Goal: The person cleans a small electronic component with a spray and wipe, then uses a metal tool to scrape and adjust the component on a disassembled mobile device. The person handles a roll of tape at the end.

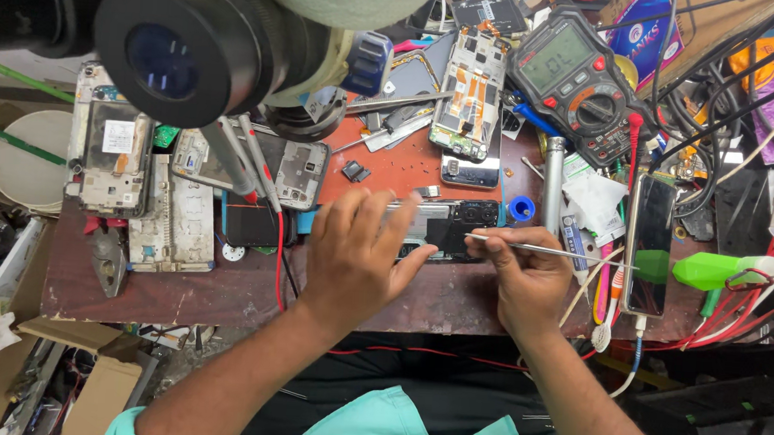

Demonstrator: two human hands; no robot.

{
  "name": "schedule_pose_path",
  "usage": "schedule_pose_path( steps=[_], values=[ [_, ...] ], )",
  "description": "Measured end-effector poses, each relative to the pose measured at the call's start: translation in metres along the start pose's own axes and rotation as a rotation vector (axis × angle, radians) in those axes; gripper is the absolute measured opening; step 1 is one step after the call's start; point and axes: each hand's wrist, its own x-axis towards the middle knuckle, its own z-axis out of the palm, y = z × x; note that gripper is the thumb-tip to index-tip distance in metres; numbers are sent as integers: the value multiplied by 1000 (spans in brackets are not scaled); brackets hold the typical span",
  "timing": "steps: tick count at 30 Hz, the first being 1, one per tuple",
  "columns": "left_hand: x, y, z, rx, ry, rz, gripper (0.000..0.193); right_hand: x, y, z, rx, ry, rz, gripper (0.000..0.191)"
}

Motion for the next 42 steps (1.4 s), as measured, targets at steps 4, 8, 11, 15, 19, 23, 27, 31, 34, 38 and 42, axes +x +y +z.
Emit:
schedule_pose_path(
  steps=[4,8,11,15,19,23,27,31,34,38,42],
  values=[
    [8,0,3,134,-151,-28,72,2,0,0,47,4,-3,11],
    [8,1,9,68,-171,-57,69,0,-2,4,-19,-16,-37,11],
    [6,1,10,48,-159,-67,68,-2,-6,5,-81,-34,-110,12],
    [-2,6,9,12,-129,-68,62,-7,-15,1,-199,-115,-284,14],
    [-11,9,8,-38,-93,7,52,-11,-19,0,-244,-204,-380,18],
    [-15,12,11,-40,-16,26,45,-13,-24,0,-344,-277,-437,20],
    [-18,15,15,16,63,56,39,-11,-30,1,-509,-368,-582,26],
    [-23,15,19,37,110,78,36,-7,-33,4,-541,-383,-585,27],
    [-24,14,20,28,115,74,33,-6,-33,7,-574,-385,-624,30],
    [-26,12,22,14,129,89,31,-7,-34,8,-580,-387,-614,28],
    [-28,11,23,25,126,98,30,-7,-34,8,-575,-403,-596,24]
  ],
)
